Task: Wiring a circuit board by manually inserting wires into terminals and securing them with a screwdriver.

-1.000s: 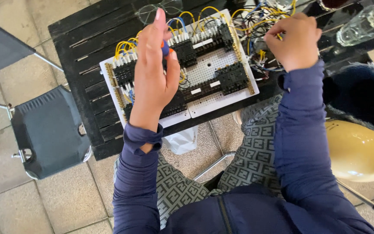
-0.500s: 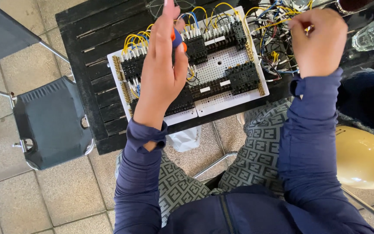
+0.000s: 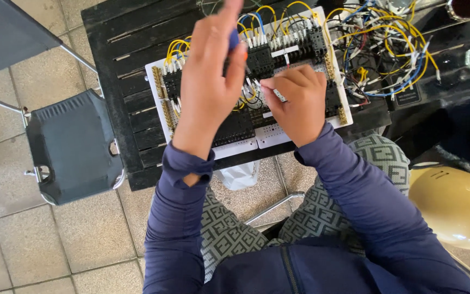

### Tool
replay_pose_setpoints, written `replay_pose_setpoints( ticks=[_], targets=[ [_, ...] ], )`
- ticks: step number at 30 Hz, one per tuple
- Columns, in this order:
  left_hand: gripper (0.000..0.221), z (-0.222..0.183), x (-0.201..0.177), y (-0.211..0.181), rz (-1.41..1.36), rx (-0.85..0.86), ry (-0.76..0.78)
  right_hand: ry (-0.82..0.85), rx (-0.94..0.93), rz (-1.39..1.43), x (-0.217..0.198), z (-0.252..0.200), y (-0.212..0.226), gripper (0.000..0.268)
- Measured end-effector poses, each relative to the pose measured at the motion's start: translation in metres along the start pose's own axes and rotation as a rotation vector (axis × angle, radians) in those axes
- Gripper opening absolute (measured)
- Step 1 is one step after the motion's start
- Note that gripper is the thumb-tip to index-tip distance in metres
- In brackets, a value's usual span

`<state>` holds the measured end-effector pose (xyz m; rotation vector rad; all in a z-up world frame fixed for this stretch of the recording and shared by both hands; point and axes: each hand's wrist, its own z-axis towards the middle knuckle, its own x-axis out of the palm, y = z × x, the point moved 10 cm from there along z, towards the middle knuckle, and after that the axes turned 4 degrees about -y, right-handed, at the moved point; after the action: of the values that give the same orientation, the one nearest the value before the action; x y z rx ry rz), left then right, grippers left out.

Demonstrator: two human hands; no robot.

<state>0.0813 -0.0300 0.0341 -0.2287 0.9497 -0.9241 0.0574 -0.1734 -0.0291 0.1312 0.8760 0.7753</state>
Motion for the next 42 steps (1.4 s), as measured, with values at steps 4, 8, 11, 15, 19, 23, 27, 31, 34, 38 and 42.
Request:
replay_pose_setpoints(
  ticks=[4, 8, 11, 15, 19, 23, 27, 31, 34, 38, 42],
  targets=[
    [0.048, -0.001, 0.010, -0.001, 0.210, 0.059, -0.030, 0.025, -0.011, -0.027, 0.018, -0.008, -0.003, 0.010],
    [0.034, 0.008, 0.005, -0.012, 0.328, 0.105, -0.026, -0.023, -0.020, -0.074, 0.016, -0.007, 0.002, 0.013],
    [0.067, 0.004, 0.020, 0.007, 0.013, -0.109, 0.134, -0.035, -0.049, -0.093, 0.015, -0.003, 0.007, 0.017],
    [0.046, 0.008, 0.024, -0.010, 0.066, -0.002, 0.158, -0.072, -0.079, -0.142, 0.011, 0.000, 0.014, 0.022],
    [0.048, 0.011, 0.026, -0.010, 0.099, -0.016, 0.166, -0.099, -0.085, -0.139, 0.008, -0.001, 0.015, 0.020],
    [0.043, 0.018, 0.022, -0.005, 0.070, -0.010, 0.106, -0.094, -0.108, -0.179, 0.009, -0.001, 0.018, 0.017],
    [0.018, 0.023, 0.002, -0.016, 0.351, 0.018, -0.047, -0.104, -0.089, -0.157, 0.010, -0.002, 0.016, 0.015],
    [0.034, 0.021, -0.005, -0.026, 0.591, 0.071, -0.061, -0.082, -0.067, -0.153, 0.011, -0.002, 0.015, 0.015],
    [0.064, 0.001, 0.019, -0.002, 0.221, -0.067, 0.185, -0.098, -0.071, -0.179, 0.010, 0.000, 0.016, 0.019],
    [0.044, 0.015, 0.015, -0.025, 0.085, 0.003, 0.125, -0.119, -0.082, -0.179, 0.008, 0.000, 0.018, 0.023],
    [0.022, 0.027, -0.004, -0.040, 0.379, 0.166, -0.111, -0.109, -0.083, -0.201, 0.009, 0.000, 0.017, 0.019]
  ],
)
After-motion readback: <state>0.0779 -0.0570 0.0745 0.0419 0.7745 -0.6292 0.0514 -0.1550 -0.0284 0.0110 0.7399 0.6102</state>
